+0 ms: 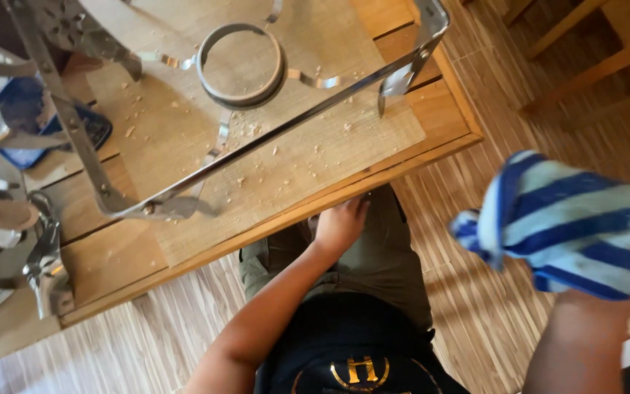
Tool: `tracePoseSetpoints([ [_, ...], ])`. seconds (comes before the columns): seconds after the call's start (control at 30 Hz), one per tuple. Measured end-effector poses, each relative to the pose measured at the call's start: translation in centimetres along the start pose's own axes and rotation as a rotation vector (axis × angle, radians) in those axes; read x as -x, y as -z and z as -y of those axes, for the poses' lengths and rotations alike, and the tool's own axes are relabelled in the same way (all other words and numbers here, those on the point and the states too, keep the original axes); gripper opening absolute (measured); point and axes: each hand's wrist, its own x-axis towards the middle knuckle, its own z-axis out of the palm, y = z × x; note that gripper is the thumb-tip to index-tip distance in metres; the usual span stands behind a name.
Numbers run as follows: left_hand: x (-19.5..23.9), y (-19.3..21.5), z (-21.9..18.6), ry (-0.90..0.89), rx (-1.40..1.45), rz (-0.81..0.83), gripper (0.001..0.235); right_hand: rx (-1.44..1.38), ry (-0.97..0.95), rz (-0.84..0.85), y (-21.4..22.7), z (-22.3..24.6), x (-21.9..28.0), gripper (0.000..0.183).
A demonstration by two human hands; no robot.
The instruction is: Cleaning and wiping down metal catering frames using a cloth.
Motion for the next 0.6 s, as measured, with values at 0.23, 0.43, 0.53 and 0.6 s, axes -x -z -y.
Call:
tracePoseSetpoints([
  [0.23, -1.7, -3.7, 1.3, -0.090, -0.045, 0.037, 0.029, -0.022, 0.049, -0.011, 14.6, 0.1, 4.4, 0.058],
  [0.43, -0.1, -2.7, -0.6, -0.165, -0.157, 0.014, 0.035, -0.045, 0.086, -0.006, 11.5, 4.7, 1.9, 0.059],
  [0.53, -0.3, 3.2, -6.4, 0.058, 0.195, 0.317, 0.007, -0.052, 0.084, 0.011, 9.7, 6.6, 1.2, 0.059],
  [0.6, -0.6, 7.0, -9.6, -0.027, 0.375, 0.277, 0.005, -0.059, 0.067, 0.024, 6.1, 7.0, 1.1, 0.060],
])
